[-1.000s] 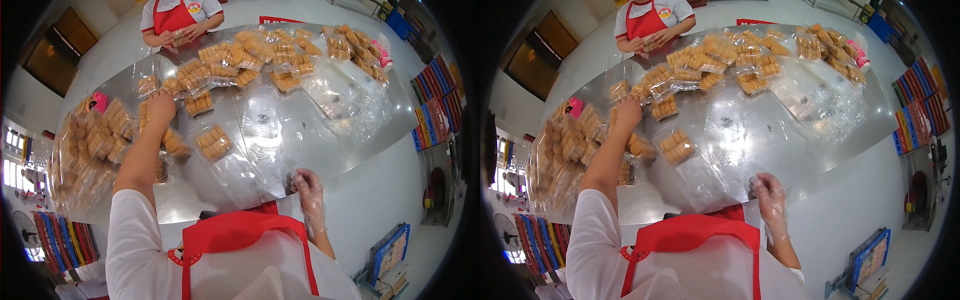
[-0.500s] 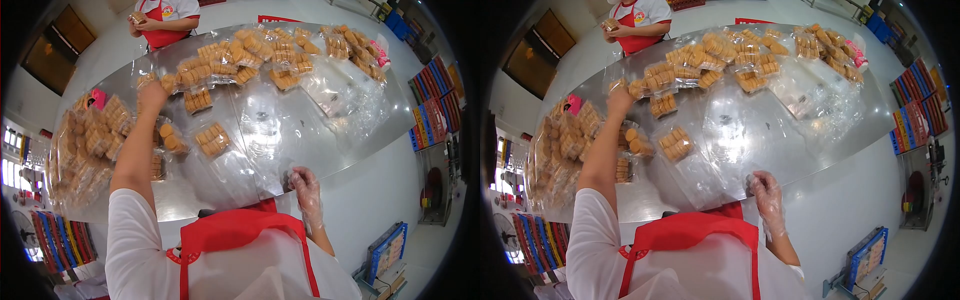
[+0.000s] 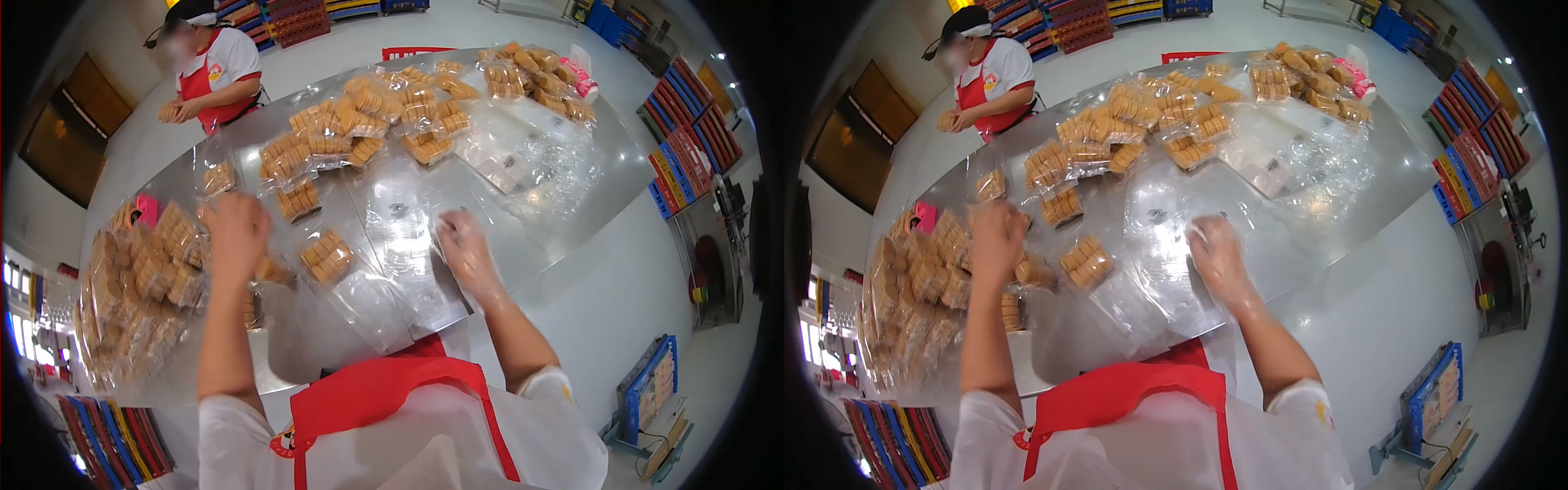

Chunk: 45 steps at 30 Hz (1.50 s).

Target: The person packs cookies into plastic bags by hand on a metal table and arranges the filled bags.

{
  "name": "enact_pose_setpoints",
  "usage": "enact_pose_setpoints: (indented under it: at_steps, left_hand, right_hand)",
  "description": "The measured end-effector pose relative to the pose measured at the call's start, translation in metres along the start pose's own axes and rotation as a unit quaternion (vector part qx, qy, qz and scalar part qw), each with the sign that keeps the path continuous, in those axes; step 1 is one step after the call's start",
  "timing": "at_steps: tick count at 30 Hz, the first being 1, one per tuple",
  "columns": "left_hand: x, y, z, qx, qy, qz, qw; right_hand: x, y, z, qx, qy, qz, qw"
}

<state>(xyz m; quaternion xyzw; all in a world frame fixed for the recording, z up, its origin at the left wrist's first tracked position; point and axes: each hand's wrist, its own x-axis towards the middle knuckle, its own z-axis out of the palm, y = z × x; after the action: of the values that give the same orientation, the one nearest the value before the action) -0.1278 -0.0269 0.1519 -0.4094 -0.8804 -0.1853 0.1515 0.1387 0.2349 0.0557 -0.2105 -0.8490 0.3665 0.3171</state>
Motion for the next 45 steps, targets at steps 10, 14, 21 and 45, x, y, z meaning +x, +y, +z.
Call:
enact_pose_setpoints:
  at_steps: [10,14,21,45]
  left_hand:
    - [-0.181,0.052,0.008,-0.274,-0.098,-0.008,0.957]
    - [-0.215,0.040,0.016,-0.265,-0.082,-0.147,0.949]
    - [-0.238,0.025,0.044,-0.258,-0.025,-0.185,0.948]
    - [-0.182,0.045,0.031,-0.609,-0.063,-0.301,0.731]
  right_hand:
    - [0.163,0.016,0.047,-0.276,0.118,-0.066,0.951]
    - [0.182,-0.015,0.056,-0.272,0.085,-0.141,0.948]
    - [0.203,-0.034,0.087,-0.286,0.085,-0.231,0.926]
    - [0.065,-0.099,0.044,0.788,-0.236,0.235,0.517]
